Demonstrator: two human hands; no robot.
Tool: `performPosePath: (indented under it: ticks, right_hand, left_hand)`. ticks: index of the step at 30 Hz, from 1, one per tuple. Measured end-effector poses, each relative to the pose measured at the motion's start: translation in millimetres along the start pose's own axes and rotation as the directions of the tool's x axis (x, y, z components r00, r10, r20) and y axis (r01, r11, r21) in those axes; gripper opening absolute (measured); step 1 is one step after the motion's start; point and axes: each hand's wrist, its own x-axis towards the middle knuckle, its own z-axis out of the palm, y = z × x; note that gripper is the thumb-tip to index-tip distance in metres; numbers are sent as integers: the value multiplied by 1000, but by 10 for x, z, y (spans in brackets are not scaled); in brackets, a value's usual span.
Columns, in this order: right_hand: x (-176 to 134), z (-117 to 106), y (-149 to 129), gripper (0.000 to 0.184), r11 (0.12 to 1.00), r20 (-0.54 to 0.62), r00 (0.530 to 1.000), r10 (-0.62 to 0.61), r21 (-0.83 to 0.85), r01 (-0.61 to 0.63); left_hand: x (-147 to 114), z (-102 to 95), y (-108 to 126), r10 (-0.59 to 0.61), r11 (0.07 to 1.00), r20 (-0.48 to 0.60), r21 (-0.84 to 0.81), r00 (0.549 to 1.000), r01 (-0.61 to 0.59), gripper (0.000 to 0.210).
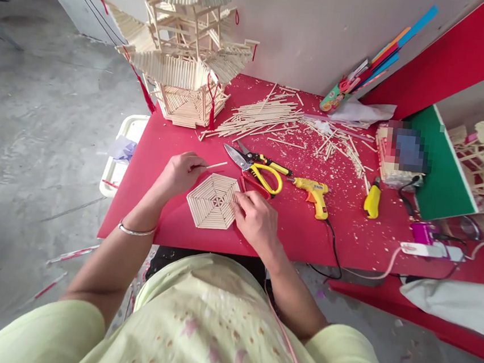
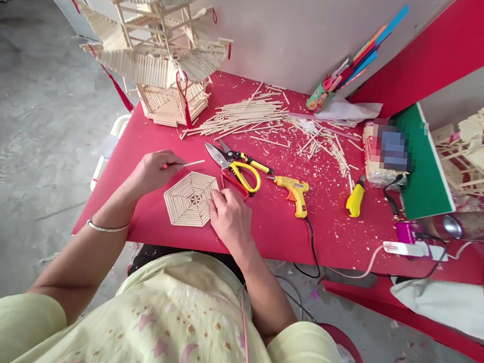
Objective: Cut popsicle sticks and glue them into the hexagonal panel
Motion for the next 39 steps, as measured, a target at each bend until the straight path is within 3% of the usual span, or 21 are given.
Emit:
performPosePath:
  ticks: [4,8,13,18,25,39]
  right_hand:
    - [-45,46,-47,29,995,-62,996,71,-64,-75]
    - [-115,57,-81,26,994,-62,996,67,-80,-72]
    - [-128,82,-93,28,997,-123,991,48,-62,-56]
    - [106,63,-83,31,1000,-156,988,-12,-23,9]
    - [379,157,-55,43,997,-93,994,-61,39,64]
    - [395,350,1,46,998,-74,995,-66,8,67]
  left_hand:
    - [-263,-19,19,-96,991,-62,86,993,101,26]
    - [-444,-1,40,-163,977,-104,120,981,175,26]
    - [-506,-16,77,-106,992,-148,58,983,116,26]
    - [-559,-43,66,-93,994,-168,37,981,100,26]
    - [-546,-19,43,-56,996,-139,63,989,65,28]
    - [-570,29,57,-84,988,-131,118,988,100,30]
